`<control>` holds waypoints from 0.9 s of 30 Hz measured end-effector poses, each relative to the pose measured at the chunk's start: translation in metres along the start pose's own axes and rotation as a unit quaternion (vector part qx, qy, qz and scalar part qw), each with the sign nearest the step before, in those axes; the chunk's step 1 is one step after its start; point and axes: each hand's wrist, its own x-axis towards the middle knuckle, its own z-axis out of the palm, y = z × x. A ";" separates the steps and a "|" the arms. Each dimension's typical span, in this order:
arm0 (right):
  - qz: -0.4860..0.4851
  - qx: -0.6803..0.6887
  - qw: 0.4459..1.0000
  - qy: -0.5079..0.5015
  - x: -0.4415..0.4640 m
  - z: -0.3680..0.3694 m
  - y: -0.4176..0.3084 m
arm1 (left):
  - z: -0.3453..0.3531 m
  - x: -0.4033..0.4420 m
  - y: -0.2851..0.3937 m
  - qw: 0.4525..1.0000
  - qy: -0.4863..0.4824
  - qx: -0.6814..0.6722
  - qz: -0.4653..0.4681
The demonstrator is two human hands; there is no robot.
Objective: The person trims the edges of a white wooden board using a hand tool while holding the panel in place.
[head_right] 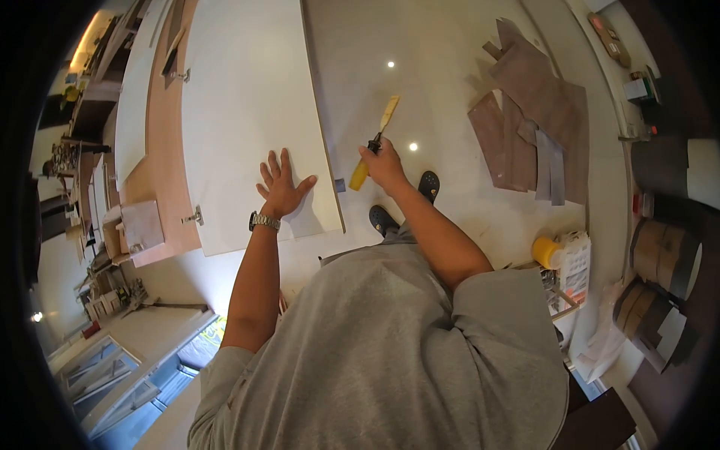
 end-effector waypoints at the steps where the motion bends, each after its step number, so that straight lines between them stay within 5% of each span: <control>1: 0.025 -0.030 0.999 -0.008 0.005 -0.004 0.007 | 0.001 -0.001 0.000 1.000 0.012 0.002 -0.002; 7: -0.064 0.189 0.979 -0.045 -0.005 -0.002 -0.008 | 0.015 0.000 -0.003 0.991 0.132 0.022 0.011; 12: 0.001 0.089 0.992 -0.092 -0.011 0.002 0.001 | 0.030 0.002 -0.008 0.976 0.218 0.018 0.019; 22: -0.039 0.225 0.961 -0.156 -0.040 0.056 0.037 | 0.025 -0.002 -0.004 0.974 0.225 0.018 0.017; 27: -0.009 0.368 0.902 -0.227 -0.043 0.060 0.030 | 0.023 0.000 -0.001 0.976 0.216 0.039 0.011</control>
